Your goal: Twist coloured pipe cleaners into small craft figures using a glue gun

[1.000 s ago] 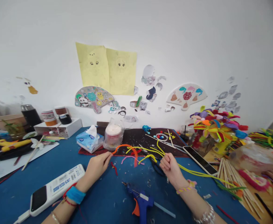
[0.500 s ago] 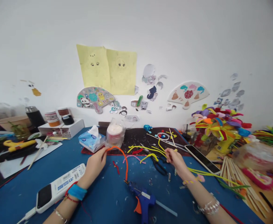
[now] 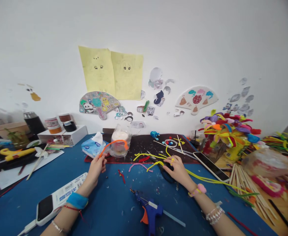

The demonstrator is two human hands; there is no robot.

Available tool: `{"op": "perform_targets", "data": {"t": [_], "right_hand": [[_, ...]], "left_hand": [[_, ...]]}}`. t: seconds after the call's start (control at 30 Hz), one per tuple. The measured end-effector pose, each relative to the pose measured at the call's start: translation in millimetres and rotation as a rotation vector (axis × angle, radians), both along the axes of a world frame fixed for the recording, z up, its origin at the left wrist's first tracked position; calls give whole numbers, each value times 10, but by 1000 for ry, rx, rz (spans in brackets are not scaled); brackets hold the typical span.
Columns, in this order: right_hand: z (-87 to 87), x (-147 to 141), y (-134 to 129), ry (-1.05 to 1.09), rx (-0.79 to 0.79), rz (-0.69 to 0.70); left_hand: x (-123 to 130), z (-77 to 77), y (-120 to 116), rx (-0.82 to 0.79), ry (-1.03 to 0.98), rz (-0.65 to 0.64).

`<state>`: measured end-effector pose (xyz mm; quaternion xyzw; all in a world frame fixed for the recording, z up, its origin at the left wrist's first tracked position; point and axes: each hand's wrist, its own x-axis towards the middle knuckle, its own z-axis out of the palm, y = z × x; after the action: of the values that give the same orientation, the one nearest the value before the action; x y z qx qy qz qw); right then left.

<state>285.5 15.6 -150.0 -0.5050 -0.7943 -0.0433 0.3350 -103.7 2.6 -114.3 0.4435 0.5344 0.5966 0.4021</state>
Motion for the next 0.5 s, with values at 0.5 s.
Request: {"op": "perform_targets", "data": {"t": [0.5], "right_hand": [[-128, 81, 91, 23, 8, -92]], "left_hand": [[32, -115, 36, -15, 37, 42]]}}
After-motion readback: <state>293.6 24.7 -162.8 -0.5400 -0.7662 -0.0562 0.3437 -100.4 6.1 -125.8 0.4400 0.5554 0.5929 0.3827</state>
